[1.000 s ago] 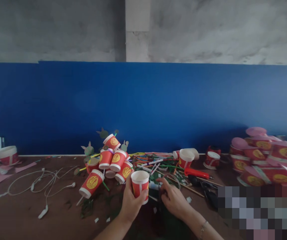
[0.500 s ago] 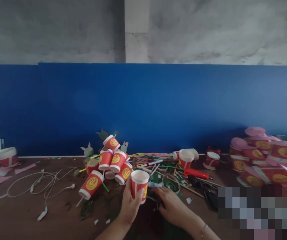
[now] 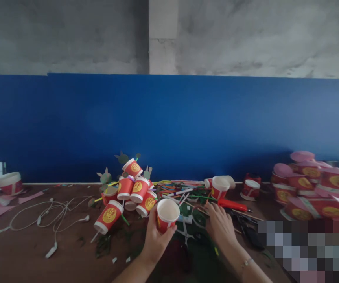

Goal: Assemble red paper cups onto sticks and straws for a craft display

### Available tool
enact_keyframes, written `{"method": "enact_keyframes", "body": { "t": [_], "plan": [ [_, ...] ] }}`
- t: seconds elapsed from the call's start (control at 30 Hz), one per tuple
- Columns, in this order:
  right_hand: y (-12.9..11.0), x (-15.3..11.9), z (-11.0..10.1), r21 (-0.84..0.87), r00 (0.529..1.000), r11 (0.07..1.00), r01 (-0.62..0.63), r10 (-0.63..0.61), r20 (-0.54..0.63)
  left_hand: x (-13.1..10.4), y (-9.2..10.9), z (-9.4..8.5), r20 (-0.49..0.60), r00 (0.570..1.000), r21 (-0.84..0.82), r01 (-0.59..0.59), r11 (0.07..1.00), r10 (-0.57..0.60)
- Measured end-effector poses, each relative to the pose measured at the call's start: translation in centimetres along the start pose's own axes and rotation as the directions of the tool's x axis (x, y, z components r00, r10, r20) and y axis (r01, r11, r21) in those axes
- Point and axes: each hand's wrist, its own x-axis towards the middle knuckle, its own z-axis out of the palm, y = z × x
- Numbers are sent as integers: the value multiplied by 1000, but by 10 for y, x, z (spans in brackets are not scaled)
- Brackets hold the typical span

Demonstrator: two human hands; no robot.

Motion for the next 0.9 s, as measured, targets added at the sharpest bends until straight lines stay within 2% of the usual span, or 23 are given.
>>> {"method": "enact_keyframes", "body": {
  "t": [0.13,0.33,0.53,0.63,0.7,0.8,0.9],
  "plan": [
    [9,3,6,-130,987,985,-110,124,101,0,-2,1,-16,999,21,-39,999,39],
    [10,4,7,-153,974,981,-116,142,175,-2,-8,2,-5,999,12,-38,999,38],
    [13,5,5,-119,965,986,-116,140,221,-4,-13,-2,107,992,-143,85,986,-70],
    [11,4,0,-79,961,988,-135,150,233,-4,-17,-5,94,984,-153,163,975,-150],
    [11,2,-1,-39,973,990,-136,141,185,-3,-17,-5,86,982,-150,178,973,-167],
    [12,3,2,66,996,994,-88,87,26,0,-12,-3,78,988,-142,142,980,-132],
    [9,7,6,295,988,954,-45,86,-128,1,-6,-1,29,996,-101,92,991,-90]
  ]
}}
